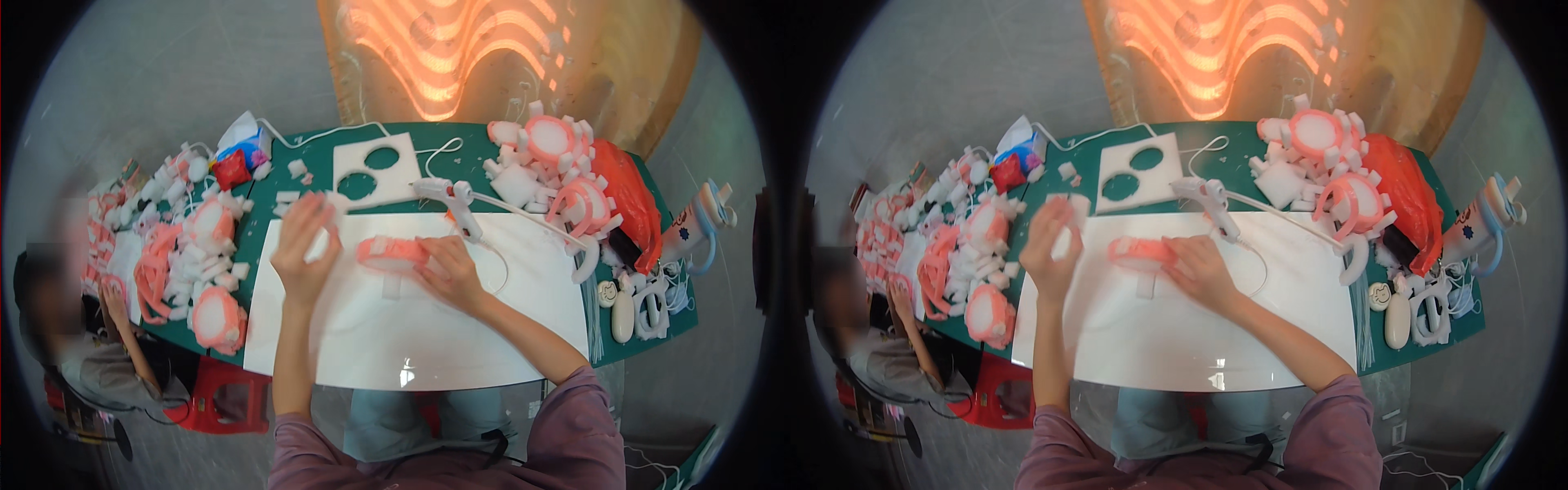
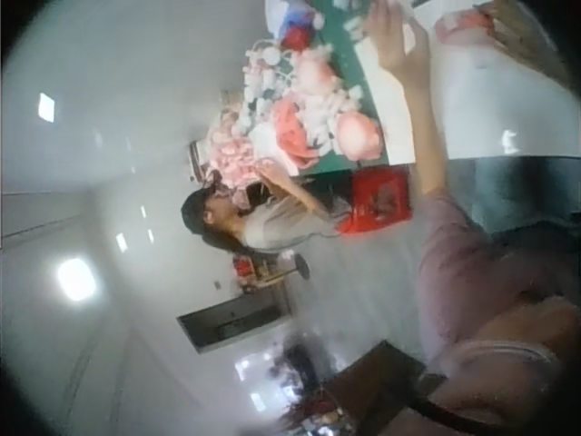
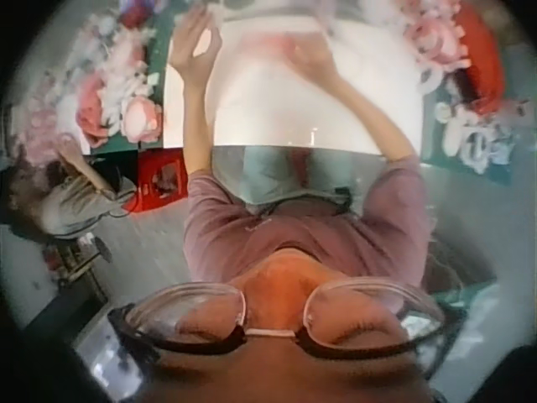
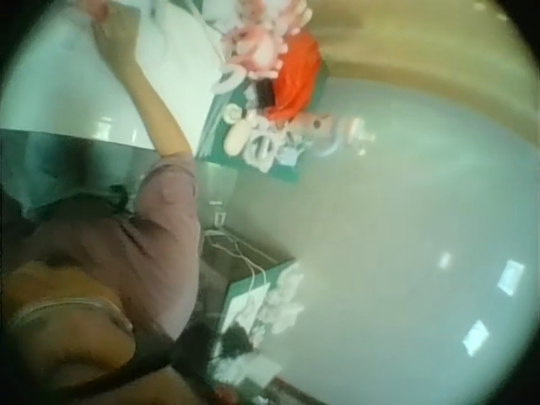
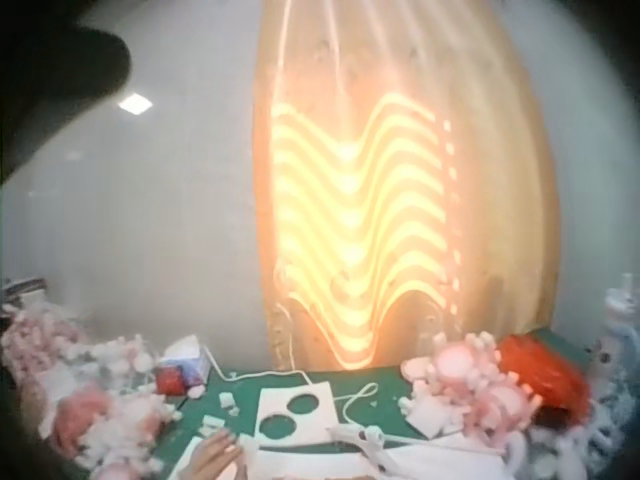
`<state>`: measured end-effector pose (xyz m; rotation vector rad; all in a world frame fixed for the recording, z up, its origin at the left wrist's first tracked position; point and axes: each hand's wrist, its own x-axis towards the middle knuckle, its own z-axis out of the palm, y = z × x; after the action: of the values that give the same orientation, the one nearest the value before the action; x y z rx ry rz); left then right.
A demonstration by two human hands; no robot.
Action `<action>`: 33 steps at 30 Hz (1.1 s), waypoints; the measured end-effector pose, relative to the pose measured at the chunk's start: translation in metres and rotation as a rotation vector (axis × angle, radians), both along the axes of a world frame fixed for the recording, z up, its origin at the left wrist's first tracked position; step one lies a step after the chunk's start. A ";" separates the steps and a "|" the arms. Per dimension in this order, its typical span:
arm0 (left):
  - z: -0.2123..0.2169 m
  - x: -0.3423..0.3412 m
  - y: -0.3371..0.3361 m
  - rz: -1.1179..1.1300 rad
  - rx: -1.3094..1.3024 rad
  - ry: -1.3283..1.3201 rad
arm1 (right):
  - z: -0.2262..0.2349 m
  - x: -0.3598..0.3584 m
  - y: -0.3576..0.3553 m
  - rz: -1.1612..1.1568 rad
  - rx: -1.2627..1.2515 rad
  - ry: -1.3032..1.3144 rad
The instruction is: Gluing pink and white foam pieces together using a hot glue gun to assemble products.
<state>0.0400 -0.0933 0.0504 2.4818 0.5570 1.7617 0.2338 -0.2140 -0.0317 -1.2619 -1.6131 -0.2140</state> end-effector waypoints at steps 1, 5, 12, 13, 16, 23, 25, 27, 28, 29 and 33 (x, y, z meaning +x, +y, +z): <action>0.005 0.003 -0.014 -0.042 0.017 0.049 | 0.000 -0.003 0.000 0.033 0.002 -0.005; 0.001 0.014 -0.036 -0.180 -0.019 0.171 | 0.001 -0.002 0.000 0.055 0.023 -0.044; 0.002 0.016 -0.041 -0.178 -0.047 0.245 | 0.003 0.002 0.005 0.033 0.035 -0.043; 0.002 0.016 -0.042 -0.176 -0.051 0.237 | 0.002 0.001 0.006 0.040 0.039 -0.042; 0.001 0.019 -0.042 -0.152 -0.026 0.277 | 0.002 0.002 0.006 0.041 0.041 -0.041; 0.000 0.015 -0.041 -0.191 -0.083 0.334 | 0.003 0.000 0.004 0.053 0.029 -0.046; -0.001 0.016 -0.041 -0.192 -0.056 0.360 | 0.002 0.000 0.004 0.050 0.019 -0.030; 0.000 0.014 -0.041 -0.187 -0.065 0.370 | 0.002 0.000 0.005 0.048 0.013 -0.016; 0.001 0.014 -0.041 -0.184 -0.073 0.378 | 0.003 -0.001 0.006 0.050 0.018 -0.020; 0.000 0.015 -0.041 -0.185 -0.077 0.378 | 0.002 0.000 0.005 0.050 0.020 -0.025; -0.002 0.014 -0.034 -0.185 -0.112 0.392 | -0.001 0.001 0.005 0.056 -0.006 0.004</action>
<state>0.0544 -0.1277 0.0488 2.7072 0.4121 1.1532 0.2353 -0.2088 -0.0326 -1.2195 -1.6441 -0.1715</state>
